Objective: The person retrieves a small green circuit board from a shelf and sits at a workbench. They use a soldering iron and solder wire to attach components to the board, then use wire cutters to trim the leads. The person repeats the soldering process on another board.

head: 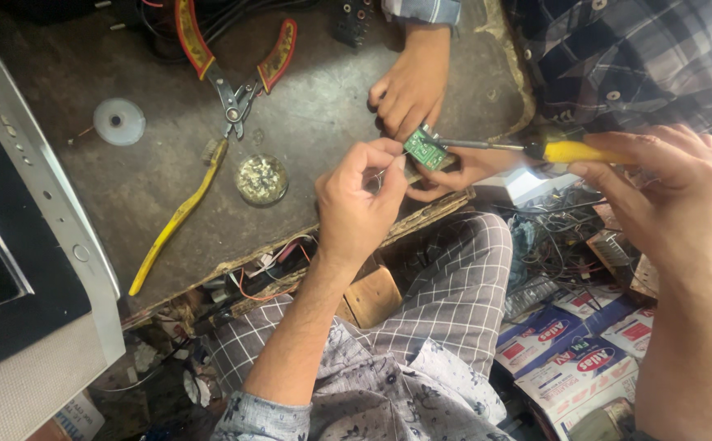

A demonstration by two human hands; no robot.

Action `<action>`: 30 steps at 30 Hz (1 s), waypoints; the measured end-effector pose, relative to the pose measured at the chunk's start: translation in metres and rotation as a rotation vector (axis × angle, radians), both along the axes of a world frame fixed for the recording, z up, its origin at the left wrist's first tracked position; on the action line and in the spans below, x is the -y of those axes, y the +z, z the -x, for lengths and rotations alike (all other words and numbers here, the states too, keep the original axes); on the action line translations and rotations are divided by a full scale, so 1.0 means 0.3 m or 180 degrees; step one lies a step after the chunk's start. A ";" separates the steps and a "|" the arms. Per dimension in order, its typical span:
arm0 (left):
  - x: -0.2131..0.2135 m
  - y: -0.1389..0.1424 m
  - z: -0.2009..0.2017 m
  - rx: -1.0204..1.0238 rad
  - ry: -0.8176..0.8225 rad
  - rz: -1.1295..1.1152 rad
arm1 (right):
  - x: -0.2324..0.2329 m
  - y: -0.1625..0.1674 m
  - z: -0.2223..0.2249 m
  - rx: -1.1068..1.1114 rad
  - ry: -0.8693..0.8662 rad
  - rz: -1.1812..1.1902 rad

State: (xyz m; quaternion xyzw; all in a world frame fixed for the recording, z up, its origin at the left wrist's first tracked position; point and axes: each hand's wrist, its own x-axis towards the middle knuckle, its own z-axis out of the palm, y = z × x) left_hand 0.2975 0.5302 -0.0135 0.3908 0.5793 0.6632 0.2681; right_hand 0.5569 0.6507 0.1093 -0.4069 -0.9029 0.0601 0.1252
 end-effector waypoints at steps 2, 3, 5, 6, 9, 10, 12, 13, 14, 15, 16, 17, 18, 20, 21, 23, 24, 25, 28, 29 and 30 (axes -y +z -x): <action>-0.002 0.000 -0.002 -0.0046 0.0023 -0.0028 | 0.002 0.000 0.000 -0.0057 0.0038 0.0002; -0.004 -0.001 -0.003 -0.0036 0.0027 -0.0016 | 0.002 0.001 0.001 -0.0081 0.0049 0.0001; -0.005 -0.001 -0.006 -0.0035 0.0039 0.0004 | 0.004 0.002 0.004 -0.0086 0.0043 -0.0003; -0.005 -0.002 -0.007 -0.0049 0.0049 0.0008 | 0.005 0.004 0.006 -0.0081 0.0043 -0.0010; -0.002 -0.004 -0.006 0.0003 0.0028 -0.0027 | 0.008 0.007 0.013 -0.0040 0.0043 -0.0035; -0.001 -0.005 -0.005 0.0034 0.0011 -0.0050 | 0.009 0.008 0.015 -0.0042 0.0033 -0.0031; 0.001 -0.006 -0.005 0.0141 -0.0011 0.0000 | 0.010 0.009 0.017 -0.0044 -0.0001 -0.0027; 0.003 -0.007 -0.006 0.0196 -0.0024 0.0028 | 0.012 0.009 0.016 -0.0042 -0.0025 -0.0023; 0.004 -0.007 -0.006 0.0180 -0.0022 0.0008 | 0.013 0.007 0.014 -0.0042 -0.0024 -0.0042; 0.003 -0.007 -0.005 0.0160 -0.0020 -0.0012 | 0.013 0.005 0.012 -0.0041 -0.0023 -0.0062; 0.004 -0.007 -0.005 0.0143 -0.0018 -0.0030 | 0.015 0.002 0.009 -0.0039 0.0001 -0.0100; 0.006 -0.007 -0.005 0.0149 -0.0018 -0.0023 | 0.017 0.000 0.004 -0.0061 0.0007 -0.0117; 0.007 -0.007 -0.005 0.0153 -0.0018 -0.0020 | 0.018 -0.003 -0.001 -0.0083 0.0014 -0.0133; 0.004 -0.008 -0.003 0.0111 -0.0002 -0.0037 | 0.018 -0.008 -0.010 -0.0176 0.0030 -0.0128; 0.004 -0.008 -0.004 0.0071 0.0012 -0.0042 | 0.017 -0.010 -0.014 -0.0216 0.0053 -0.0119; 0.005 -0.007 -0.003 0.0047 0.0016 -0.0027 | 0.016 -0.011 -0.018 -0.0234 0.0108 -0.0097; 0.004 -0.006 -0.002 0.0062 0.0008 -0.0017 | 0.015 -0.011 -0.017 -0.0226 0.0119 -0.0095; 0.002 -0.006 -0.002 0.0078 -0.0001 -0.0008 | 0.016 -0.011 -0.015 -0.0187 0.0099 -0.0108; 0.001 -0.004 -0.002 0.0028 0.0019 -0.0039 | 0.015 -0.007 -0.003 -0.0112 0.0076 -0.0148; 0.000 -0.003 0.000 -0.0002 0.0026 -0.0033 | 0.013 -0.006 0.002 -0.0139 0.0047 -0.0095; -0.001 -0.002 0.000 -0.0030 0.0032 -0.0026 | 0.012 -0.005 0.007 -0.0165 0.0017 -0.0044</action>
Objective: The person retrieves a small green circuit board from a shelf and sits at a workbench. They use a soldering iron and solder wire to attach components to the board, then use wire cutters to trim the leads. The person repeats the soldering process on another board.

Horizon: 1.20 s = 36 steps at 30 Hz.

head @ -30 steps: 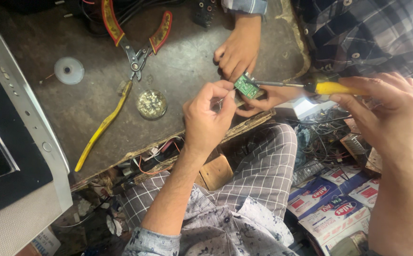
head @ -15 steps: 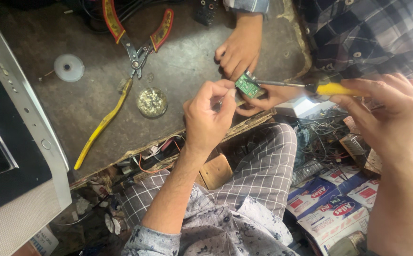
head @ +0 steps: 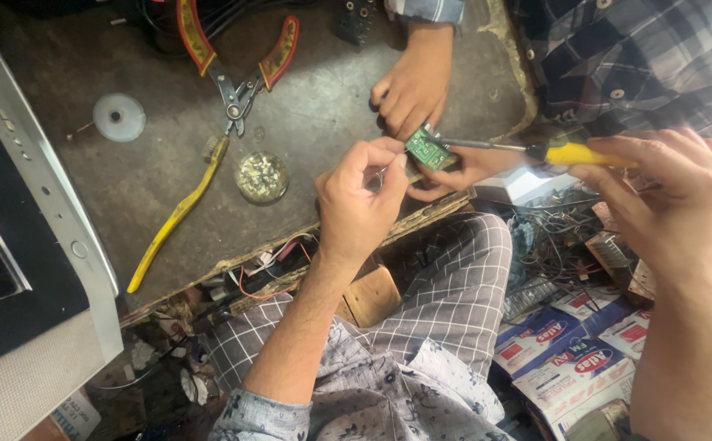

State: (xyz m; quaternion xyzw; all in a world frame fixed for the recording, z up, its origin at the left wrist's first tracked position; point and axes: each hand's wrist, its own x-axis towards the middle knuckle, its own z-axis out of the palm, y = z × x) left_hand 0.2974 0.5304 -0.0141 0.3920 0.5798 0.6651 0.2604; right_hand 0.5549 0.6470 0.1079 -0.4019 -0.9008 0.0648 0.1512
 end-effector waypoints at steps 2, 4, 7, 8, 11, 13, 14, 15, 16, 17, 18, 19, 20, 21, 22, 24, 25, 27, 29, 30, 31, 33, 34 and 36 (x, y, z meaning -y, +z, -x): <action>0.002 0.002 -0.001 -0.0015 0.0001 0.0001 | -0.001 0.002 0.005 -0.0065 -0.0065 0.0160; 0.000 0.003 0.000 -0.0013 -0.0006 -0.0041 | -0.003 0.003 0.007 -0.0025 -0.0033 0.0116; -0.003 0.004 -0.002 0.0052 -0.0020 0.0009 | -0.005 0.005 0.003 -0.0007 0.0036 0.0082; -0.004 0.005 -0.003 0.0048 -0.0016 0.0019 | -0.005 0.004 0.003 0.0007 0.0045 0.0066; -0.005 0.004 -0.004 0.0022 -0.0001 0.0038 | -0.006 0.004 0.004 0.0085 0.0039 -0.0009; -0.004 0.002 -0.003 -0.0018 0.0009 0.0026 | -0.008 0.007 0.005 0.0103 0.0000 0.0027; -0.005 0.002 -0.002 -0.0015 -0.0002 0.0014 | -0.008 0.008 0.005 0.0121 -0.0015 0.0029; -0.005 0.002 -0.002 -0.0011 -0.0012 0.0002 | -0.008 0.010 0.006 0.0138 -0.0029 0.0030; -0.005 0.004 -0.002 -0.0006 -0.0021 -0.0009 | -0.007 0.011 0.005 0.0175 -0.0032 -0.0007; -0.005 0.006 -0.003 0.0054 -0.0008 -0.0016 | -0.008 0.012 0.005 0.0177 -0.0016 -0.0012; -0.006 0.010 -0.005 0.0115 0.0006 -0.0026 | -0.007 0.013 0.005 0.0178 0.0000 -0.0017; -0.008 0.016 -0.006 0.0171 0.0022 -0.0039 | -0.009 0.013 0.005 0.0140 0.0037 0.0006; -0.007 0.024 -0.010 0.0147 0.0199 0.0053 | -0.010 0.012 0.006 0.0112 0.0066 0.0009; -0.004 0.033 -0.015 0.0127 0.0374 0.0147 | -0.011 0.012 0.006 0.0083 0.0096 0.0012; -0.001 0.044 -0.018 0.0112 0.0546 0.0241 | -0.013 0.011 0.007 0.0068 0.0114 -0.0005; 0.011 0.066 -0.018 0.0045 0.0643 0.0213 | -0.016 0.013 0.006 0.0161 0.0097 -0.0054; 0.020 0.078 -0.017 0.0009 0.0693 0.0205 | -0.020 0.015 0.005 0.0264 0.0069 -0.0089; 0.031 0.097 -0.013 0.0134 0.0698 0.0286 | -0.028 0.015 0.003 0.0273 0.0116 -0.0111; 0.038 0.107 -0.005 0.0156 0.0713 0.0386 | -0.038 0.011 -0.001 0.0132 0.0243 -0.0113; 0.041 0.109 -0.001 0.0125 0.0721 0.0455 | -0.042 0.008 -0.005 0.0082 0.0301 -0.0135; 0.043 0.108 0.001 0.0095 0.0725 0.0520 | -0.044 0.005 -0.011 0.0067 0.0350 -0.0211; 0.040 0.101 -0.001 0.0153 0.0713 0.0477 | -0.050 0.000 -0.024 -0.0039 0.0376 -0.0192; 0.040 0.095 -0.002 0.0180 0.0710 0.0457 | -0.055 -0.002 -0.030 -0.0133 0.0353 -0.0095; 0.036 0.080 -0.005 -0.0024 0.0677 0.0452 | -0.056 -0.006 -0.039 -0.0189 0.0317 -0.0030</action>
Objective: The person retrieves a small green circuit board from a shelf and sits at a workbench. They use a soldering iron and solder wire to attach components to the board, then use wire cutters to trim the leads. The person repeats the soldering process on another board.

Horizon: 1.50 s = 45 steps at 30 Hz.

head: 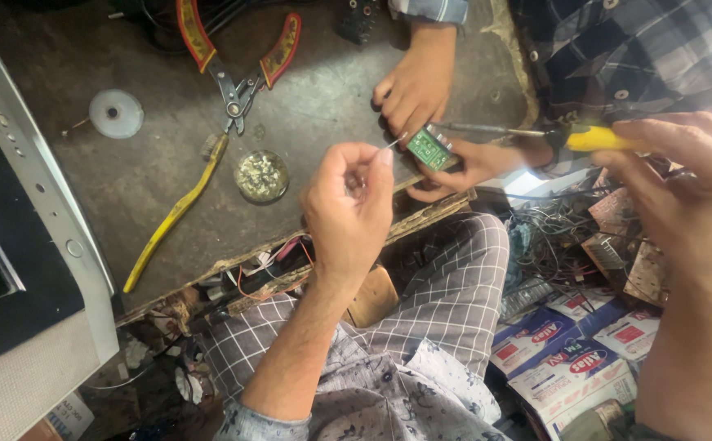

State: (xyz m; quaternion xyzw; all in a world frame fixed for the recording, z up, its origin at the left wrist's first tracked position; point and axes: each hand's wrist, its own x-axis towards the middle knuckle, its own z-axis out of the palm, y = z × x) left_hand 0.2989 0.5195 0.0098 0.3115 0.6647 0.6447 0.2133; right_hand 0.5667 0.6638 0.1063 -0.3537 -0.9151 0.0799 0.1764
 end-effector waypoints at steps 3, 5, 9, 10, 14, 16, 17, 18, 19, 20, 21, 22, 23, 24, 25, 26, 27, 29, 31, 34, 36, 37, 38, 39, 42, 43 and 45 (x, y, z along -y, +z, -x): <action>-0.015 -0.025 -0.001 -0.0063 -0.0102 -0.0043 | 0.001 0.000 -0.002 0.0132 -0.0002 -0.0114; -0.025 -0.038 -0.003 -0.0038 -0.0172 -0.0118 | 0.000 0.004 0.005 0.0254 0.0014 -0.0152; -0.034 -0.051 -0.008 0.0064 -0.0283 -0.0163 | 0.013 0.007 0.022 0.0293 -0.0145 -0.0053; -0.037 -0.053 -0.007 0.0111 -0.0311 -0.0148 | 0.014 0.006 0.025 0.0247 -0.0209 0.0041; -0.043 -0.056 -0.005 0.0144 -0.0329 -0.0110 | 0.012 0.000 0.030 0.0271 -0.0094 -0.0076; -0.046 -0.056 -0.003 0.0167 -0.0343 -0.0103 | 0.008 -0.001 0.033 0.0333 -0.0068 -0.0177; -0.046 -0.055 -0.002 0.0166 -0.0354 -0.0107 | 0.008 -0.001 0.035 0.0359 -0.0078 -0.0189; -0.046 -0.055 -0.001 0.0165 -0.0364 -0.0110 | 0.007 0.000 0.038 0.0385 -0.0088 -0.0201; -0.046 -0.055 -0.001 0.0164 -0.0375 -0.0114 | 0.009 0.002 0.041 0.0398 -0.0102 -0.0187; -0.048 -0.055 0.001 0.0157 -0.0377 -0.0117 | 0.010 0.003 0.046 0.0393 -0.0115 -0.0162; -0.051 -0.055 0.002 0.0153 -0.0379 -0.0118 | 0.011 0.006 0.051 0.0387 -0.0127 -0.0137; -0.051 -0.055 0.001 0.0150 -0.0382 -0.0117 | 0.013 0.009 0.057 0.0365 -0.0139 -0.0097; -0.051 -0.054 0.001 0.0165 -0.0374 -0.0076 | 0.014 0.012 0.062 0.0389 -0.0137 -0.0118; -0.052 -0.054 0.001 0.0178 -0.0367 -0.0039 | 0.014 0.015 0.067 0.0413 -0.0135 -0.0138; -0.053 -0.054 0.002 0.0190 -0.0361 -0.0004 | 0.015 0.019 0.071 0.0487 -0.0121 -0.0221; -0.054 -0.054 0.002 0.0185 -0.0369 -0.0012 | 0.014 0.022 0.075 0.0494 -0.0137 -0.0188; -0.053 -0.054 0.003 0.0182 -0.0374 -0.0016 | 0.013 0.024 0.077 0.0502 -0.0152 -0.0156; -0.052 -0.054 0.004 0.0167 -0.0379 -0.0025 | 0.007 0.025 0.081 0.0403 -0.0208 0.0063; -0.052 -0.054 0.005 0.0144 -0.0374 -0.0045 | 0.002 0.024 0.082 0.0356 -0.0200 0.0145; -0.051 -0.054 0.005 0.0176 -0.0398 -0.0022 | -0.001 0.023 0.080 0.0383 -0.0211 0.0154; -0.051 -0.052 0.005 0.0199 -0.0417 -0.0068 | -0.002 0.024 0.078 0.0413 -0.0258 0.0173; -0.052 -0.052 0.005 0.0211 -0.0425 -0.0091 | -0.003 0.025 0.078 0.0423 -0.0288 0.0191; -0.053 -0.051 0.006 0.0224 -0.0434 -0.0067 | -0.003 0.025 0.079 0.0440 -0.0264 0.0134; -0.055 -0.050 0.007 0.0235 -0.0442 -0.0042 | -0.004 0.026 0.080 0.0456 -0.0241 0.0077; -0.058 -0.047 0.008 0.0298 -0.0451 0.0069 | -0.006 0.028 0.083 0.0526 -0.0117 -0.0120; -0.060 -0.047 0.010 0.0315 -0.0452 0.0103 | -0.007 0.030 0.083 0.0531 -0.0150 -0.0080; -0.061 -0.046 0.012 0.0217 -0.0425 0.0126 | -0.008 0.031 0.082 0.0513 -0.0191 -0.0005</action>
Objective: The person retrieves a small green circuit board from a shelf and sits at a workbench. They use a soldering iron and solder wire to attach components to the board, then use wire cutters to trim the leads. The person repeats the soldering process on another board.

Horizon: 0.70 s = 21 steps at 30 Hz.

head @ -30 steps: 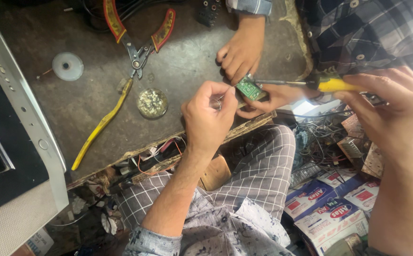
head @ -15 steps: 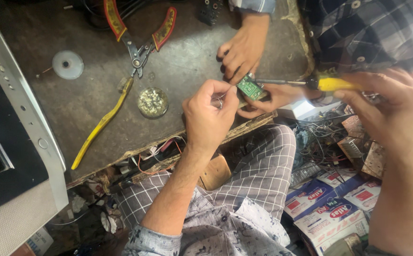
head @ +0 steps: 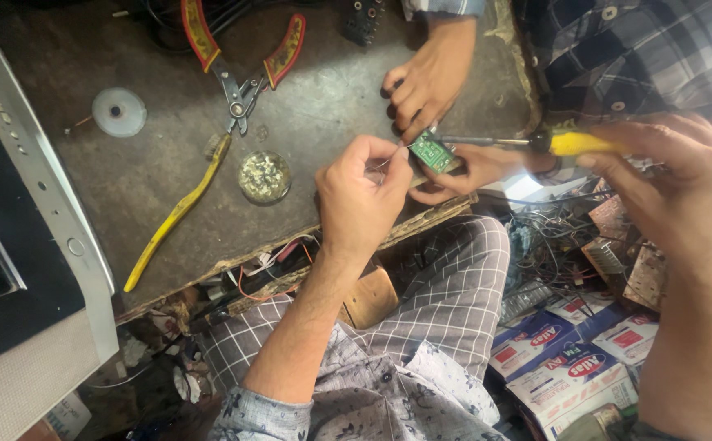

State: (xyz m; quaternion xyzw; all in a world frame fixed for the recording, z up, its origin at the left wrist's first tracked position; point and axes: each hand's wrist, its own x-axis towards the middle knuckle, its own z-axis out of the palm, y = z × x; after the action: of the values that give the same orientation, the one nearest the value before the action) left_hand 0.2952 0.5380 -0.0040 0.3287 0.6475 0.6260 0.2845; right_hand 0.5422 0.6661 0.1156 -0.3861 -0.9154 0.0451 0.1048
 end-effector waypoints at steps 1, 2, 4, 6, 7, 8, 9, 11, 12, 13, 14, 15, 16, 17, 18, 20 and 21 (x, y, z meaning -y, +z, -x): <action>0.000 0.000 0.001 -0.0050 0.0012 0.0010 | -0.001 -0.001 0.000 -0.0029 -0.0007 0.0033; 0.000 0.000 0.002 -0.0031 0.0007 0.0005 | -0.001 0.000 -0.002 -0.0066 -0.0075 0.0136; 0.002 -0.001 0.002 0.0011 -0.0004 -0.0004 | -0.002 -0.001 -0.005 -0.0149 -0.0276 0.0406; 0.001 -0.002 0.004 -0.0013 -0.0003 -0.0029 | -0.003 -0.001 -0.008 -0.0200 -0.0268 0.0476; 0.001 -0.003 0.005 -0.0027 -0.0001 -0.0044 | -0.004 -0.001 -0.010 -0.0206 -0.0128 0.0374; -0.001 -0.003 0.006 -0.0001 -0.0006 -0.0046 | -0.006 -0.002 -0.011 -0.0200 -0.0051 0.0274; -0.001 -0.003 0.006 0.0026 -0.0011 -0.0043 | -0.008 -0.003 -0.012 -0.0193 0.0024 0.0172; 0.001 -0.003 0.005 0.0049 -0.0008 -0.0040 | -0.011 -0.005 -0.013 -0.0201 0.0036 0.0076; 0.000 -0.003 0.005 0.0040 -0.0002 -0.0046 | -0.013 -0.006 -0.014 -0.0231 0.0035 0.0078; -0.001 -0.004 0.006 0.0030 0.0004 -0.0050 | -0.014 -0.006 -0.015 -0.0315 0.0020 0.0184; 0.001 -0.003 0.006 0.0037 -0.0001 -0.0031 | -0.012 -0.006 -0.016 -0.0324 0.0032 0.0203; 0.002 -0.003 0.006 0.0045 -0.0007 -0.0012 | -0.012 -0.006 -0.016 -0.0332 0.0044 0.0222; 0.001 -0.004 0.006 0.0047 -0.0013 -0.0003 | -0.011 -0.007 -0.015 -0.0277 0.0087 0.0139; -0.001 -0.004 0.008 0.0029 -0.0011 -0.0032 | -0.012 -0.007 -0.013 -0.0261 0.0123 0.0100; -0.003 -0.004 0.008 0.0014 -0.0008 -0.0053 | -0.013 -0.006 -0.011 -0.0245 0.0159 0.0061; 0.000 -0.004 0.008 0.0049 -0.0016 -0.0077 | -0.012 -0.005 -0.005 -0.0271 0.0187 0.0102; 0.000 -0.004 0.008 0.0096 -0.0030 -0.0087 | -0.011 -0.004 -0.001 -0.0281 0.0187 0.0125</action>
State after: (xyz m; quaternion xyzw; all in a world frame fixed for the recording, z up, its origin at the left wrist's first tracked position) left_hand 0.2929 0.5380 -0.0052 0.3260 0.6329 0.6384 0.2927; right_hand 0.5425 0.6694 0.1144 -0.3586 -0.9198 0.0831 0.1361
